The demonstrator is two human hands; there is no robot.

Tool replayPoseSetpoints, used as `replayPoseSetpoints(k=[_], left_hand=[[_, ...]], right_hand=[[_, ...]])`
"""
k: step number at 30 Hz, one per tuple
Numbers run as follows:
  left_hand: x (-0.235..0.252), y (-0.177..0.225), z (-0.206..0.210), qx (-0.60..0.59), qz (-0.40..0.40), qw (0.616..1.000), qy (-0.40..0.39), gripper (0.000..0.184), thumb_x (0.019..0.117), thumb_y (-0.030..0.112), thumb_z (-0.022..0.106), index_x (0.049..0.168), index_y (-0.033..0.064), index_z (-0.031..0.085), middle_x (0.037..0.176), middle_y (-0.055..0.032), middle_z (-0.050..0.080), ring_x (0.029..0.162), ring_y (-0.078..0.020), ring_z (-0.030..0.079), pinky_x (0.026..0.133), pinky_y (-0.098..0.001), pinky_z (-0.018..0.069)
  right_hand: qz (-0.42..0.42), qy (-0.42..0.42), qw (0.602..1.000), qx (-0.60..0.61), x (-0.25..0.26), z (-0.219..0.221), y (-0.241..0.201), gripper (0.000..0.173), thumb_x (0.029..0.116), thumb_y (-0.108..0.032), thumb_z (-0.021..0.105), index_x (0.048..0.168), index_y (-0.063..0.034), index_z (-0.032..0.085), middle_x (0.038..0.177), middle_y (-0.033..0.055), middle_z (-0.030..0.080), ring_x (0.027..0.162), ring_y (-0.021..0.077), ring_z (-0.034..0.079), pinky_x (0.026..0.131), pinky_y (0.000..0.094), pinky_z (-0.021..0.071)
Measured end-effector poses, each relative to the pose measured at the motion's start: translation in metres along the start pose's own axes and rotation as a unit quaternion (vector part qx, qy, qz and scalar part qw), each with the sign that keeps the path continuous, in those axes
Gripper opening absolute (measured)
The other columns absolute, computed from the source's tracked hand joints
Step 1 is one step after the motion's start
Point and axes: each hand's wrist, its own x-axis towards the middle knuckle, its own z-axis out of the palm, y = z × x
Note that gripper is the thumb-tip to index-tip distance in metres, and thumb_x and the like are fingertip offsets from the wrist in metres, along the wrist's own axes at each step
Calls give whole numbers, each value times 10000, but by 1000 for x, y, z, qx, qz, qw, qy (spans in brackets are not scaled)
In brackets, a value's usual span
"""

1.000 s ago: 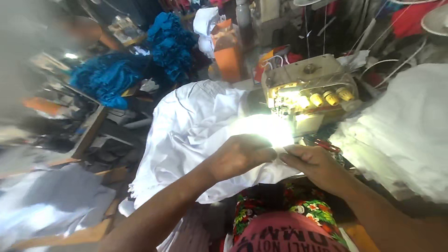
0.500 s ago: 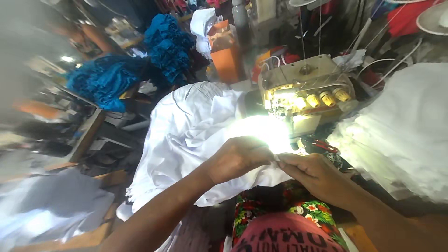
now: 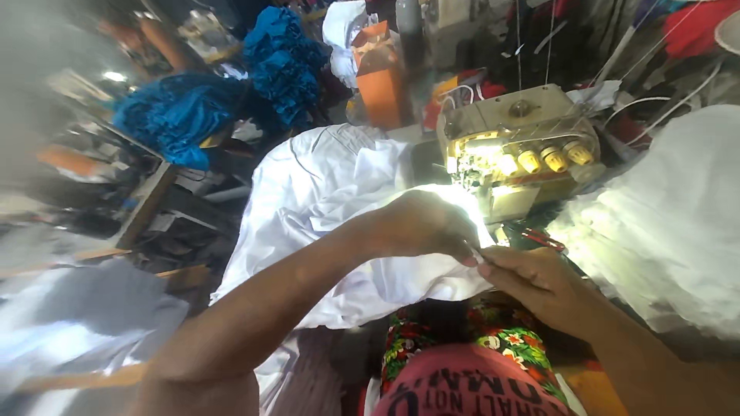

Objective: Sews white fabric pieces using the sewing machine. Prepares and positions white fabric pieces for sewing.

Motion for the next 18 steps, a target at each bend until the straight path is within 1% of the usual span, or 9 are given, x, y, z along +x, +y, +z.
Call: replayPoseSetpoints(k=[2,3,5,6,8,10,14,17,18], left_hand=[[2,-2,-4,32,16,999,26,198,938,259,693,859,112,799,758,-11,700,755,-112,636,732,-308,475],[1,-3,-5,18,12,999,48,209,938,255,690,841,106,800,766,-5,707,801,-107,633,860,-368,434],[-6,-10,-12,-80,-16,992,101,202,952,184,661,859,44,773,883,-13,732,1001,-88,661,1157,-448,326],[-11,-15,-17,-157,-42,977,138,181,962,131,636,875,27,755,944,-3,741,1073,-69,662,1207,-413,323],[-16,-32,-22,-298,-88,922,230,227,970,93,560,824,178,712,877,125,715,944,20,660,1016,-266,498],[-14,-43,-24,-393,-113,861,302,322,1002,106,481,784,253,667,758,160,670,721,60,617,690,-162,535],[2,-35,-34,-482,-144,797,336,342,1080,80,333,881,161,599,746,72,685,691,11,659,650,-174,568],[13,-29,-36,-486,-98,828,262,307,1052,75,404,855,154,626,735,70,680,674,10,649,630,-175,562],[16,-27,-36,-487,-88,836,238,308,1041,68,425,828,158,628,719,76,667,661,15,636,615,-169,548]], right_hand=[[4,46,998,31,0,2,3,247,1035,-247,534,902,-99,680,685,-127,561,626,-133,482,573,52,399],[5,81,996,31,-1,4,6,232,1032,-265,554,913,-112,683,730,-130,600,672,-132,524,617,55,439],[13,170,985,22,-5,12,19,208,1021,-283,597,1066,-110,704,981,-81,697,904,-68,637,804,135,544],[22,197,980,31,-6,16,30,253,1020,-266,604,1190,-92,672,1173,-25,693,1062,-7,648,908,194,554],[72,210,974,35,-4,26,52,312,1012,-239,612,1268,-63,597,1298,42,650,1130,52,649,931,247,565],[133,148,980,23,3,39,66,269,988,-209,640,1180,-21,648,1081,92,695,918,118,691,798,324,591],[235,-176,955,34,60,63,60,443,1016,-356,635,1295,-12,629,1148,185,700,1089,299,668,993,525,495],[124,-129,982,54,104,105,55,342,925,-230,754,1151,22,701,1078,171,711,1044,240,671,956,450,530],[86,-96,991,41,113,115,47,310,906,-139,751,1127,74,705,1079,228,713,1052,297,679,955,474,520]])
